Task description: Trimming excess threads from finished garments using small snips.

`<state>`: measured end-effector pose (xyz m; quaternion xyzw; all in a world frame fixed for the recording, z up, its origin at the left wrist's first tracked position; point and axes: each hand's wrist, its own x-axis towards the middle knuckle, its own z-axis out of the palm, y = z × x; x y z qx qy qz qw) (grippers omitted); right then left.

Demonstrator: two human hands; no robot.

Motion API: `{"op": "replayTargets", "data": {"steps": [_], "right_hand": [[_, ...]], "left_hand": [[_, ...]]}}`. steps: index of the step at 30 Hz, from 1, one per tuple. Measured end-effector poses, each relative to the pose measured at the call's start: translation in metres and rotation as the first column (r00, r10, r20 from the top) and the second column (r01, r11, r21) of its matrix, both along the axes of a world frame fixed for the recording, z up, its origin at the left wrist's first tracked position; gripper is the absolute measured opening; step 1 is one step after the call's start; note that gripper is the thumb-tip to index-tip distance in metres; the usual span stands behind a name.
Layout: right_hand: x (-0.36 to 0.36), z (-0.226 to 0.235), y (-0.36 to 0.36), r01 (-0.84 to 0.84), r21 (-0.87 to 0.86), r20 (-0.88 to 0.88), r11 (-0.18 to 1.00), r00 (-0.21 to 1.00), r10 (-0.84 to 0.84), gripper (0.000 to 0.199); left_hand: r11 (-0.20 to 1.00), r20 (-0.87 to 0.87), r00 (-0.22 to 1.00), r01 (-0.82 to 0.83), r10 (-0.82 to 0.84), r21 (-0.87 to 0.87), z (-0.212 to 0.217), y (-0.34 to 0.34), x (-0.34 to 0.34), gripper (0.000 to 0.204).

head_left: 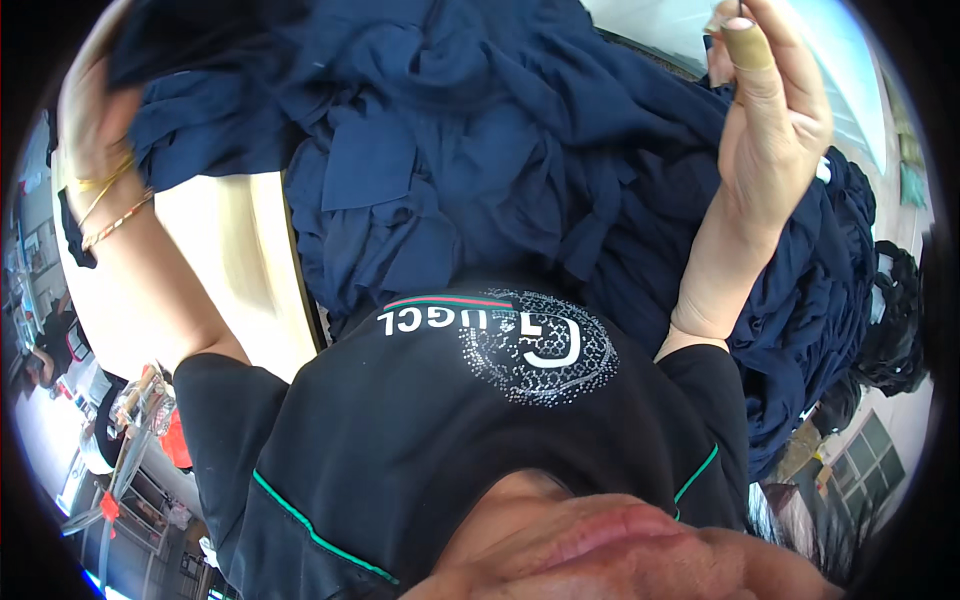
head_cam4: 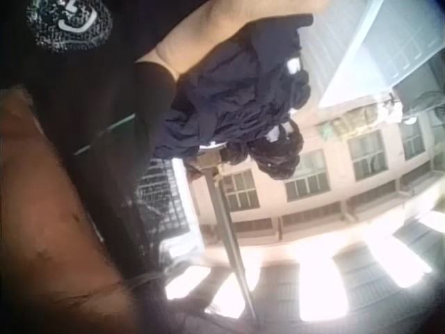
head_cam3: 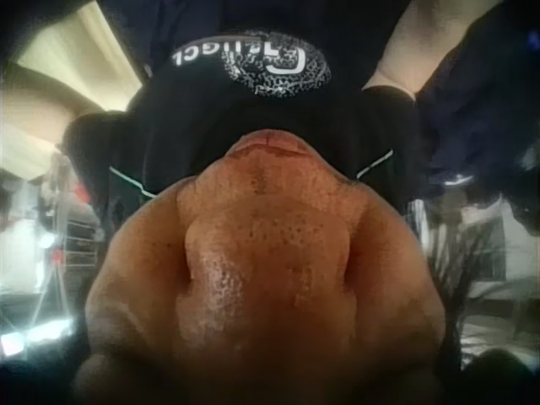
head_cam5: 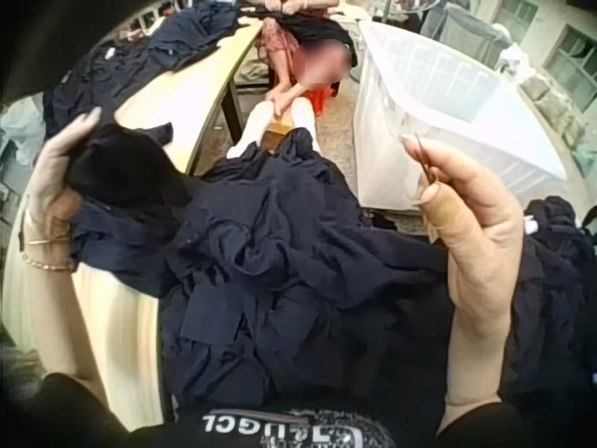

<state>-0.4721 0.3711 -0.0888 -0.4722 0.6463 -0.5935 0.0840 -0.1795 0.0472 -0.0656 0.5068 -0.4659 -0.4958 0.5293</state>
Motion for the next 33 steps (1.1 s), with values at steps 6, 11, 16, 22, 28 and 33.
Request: {"op": "replayTargets", "data": {"steps": [6, 11, 16, 22, 28, 33], "right_hand": [[-0.003, -0.022, -0.01, -0.287, 0.098, 0.296, 0.953, 0.922, 0.248, 0.047], [-0.031, -0.043, -0.006, -0.303, 0.224, 0.17, 0.926, 0.948, 0.269, 0.017], [-0.034, -0.052, -0.01, -0.231, 0.075, 0.248, 0.97, 0.947, 0.206, 0.014], [-0.027, -0.057, -0.02, -0.172, 0.073, 0.116, 0.982, 0.98, 0.163, 0.017], [0.01, -0.021, -0.023, -0.258, 0.159, -0.23, 0.953, 0.929, 0.29, 0.039], [0.021, -0.018, -0.028, -0.298, 0.163, -0.448, 0.941, 0.827, 0.339, 0.042]], "left_hand": [[-0.075, -0.135, -0.061, 0.993, -0.989, 0.096, -0.028, 0.127, -0.121, 0.022], [0.133, -0.229, 0.164, 0.981, -0.959, 0.145, -0.025, 0.146, -0.115, 0.021], [0.16, -0.118, 0.166, 0.985, -0.979, 0.066, -0.064, 0.125, -0.082, 0.021], [0.361, -0.307, 0.367, 0.929, -0.878, 0.079, -0.071, 0.142, -0.069, 0.022], [0.458, -0.11, 0.459, 0.888, -0.882, 0.031, -0.097, 0.142, -0.064, 0.034], [0.473, -0.195, 0.468, 0.881, -0.862, 0.027, -0.093, 0.152, -0.074, 0.031]]}}
